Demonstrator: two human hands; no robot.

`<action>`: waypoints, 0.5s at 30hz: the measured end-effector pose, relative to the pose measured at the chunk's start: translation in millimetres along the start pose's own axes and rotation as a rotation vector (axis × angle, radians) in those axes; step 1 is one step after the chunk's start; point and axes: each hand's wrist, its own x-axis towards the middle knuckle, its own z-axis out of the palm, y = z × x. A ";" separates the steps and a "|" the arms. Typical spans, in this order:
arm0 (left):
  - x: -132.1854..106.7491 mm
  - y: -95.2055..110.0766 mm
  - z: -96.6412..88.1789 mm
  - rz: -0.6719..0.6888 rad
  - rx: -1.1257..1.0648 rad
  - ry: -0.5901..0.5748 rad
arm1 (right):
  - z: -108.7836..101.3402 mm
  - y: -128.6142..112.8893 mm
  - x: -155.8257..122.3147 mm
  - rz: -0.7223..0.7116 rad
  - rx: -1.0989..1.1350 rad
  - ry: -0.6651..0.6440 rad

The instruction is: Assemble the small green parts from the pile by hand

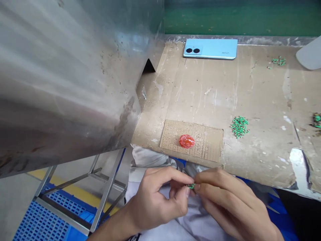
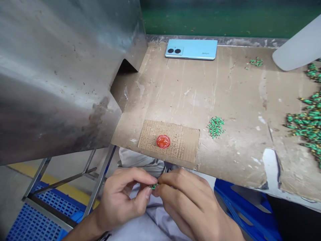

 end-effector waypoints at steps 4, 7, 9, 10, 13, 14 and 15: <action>3.3 0.6 3.3 -0.015 -0.007 0.026 | 3.1 -0.1 -2.4 0.040 0.007 0.004; 5.8 -1.8 5.6 -0.001 -0.010 0.044 | 6.2 -0.7 -3.3 0.103 0.022 0.029; 6.7 -5.0 7.4 0.044 0.022 0.069 | 8.8 -2.3 -1.1 0.106 0.019 0.042; 6.6 -7.0 8.2 0.067 0.040 0.085 | 10.1 -3.5 0.8 0.091 0.013 0.046; 2.3 -13.0 9.5 0.087 0.040 0.110 | 12.2 -5.2 6.4 0.032 0.002 0.069; -0.8 -14.5 9.2 0.079 0.017 0.089 | 10.6 -3.7 6.9 0.028 0.015 0.081; -4.7 -15.4 8.5 0.048 -0.001 0.039 | 6.7 -0.9 6.1 0.028 0.029 0.097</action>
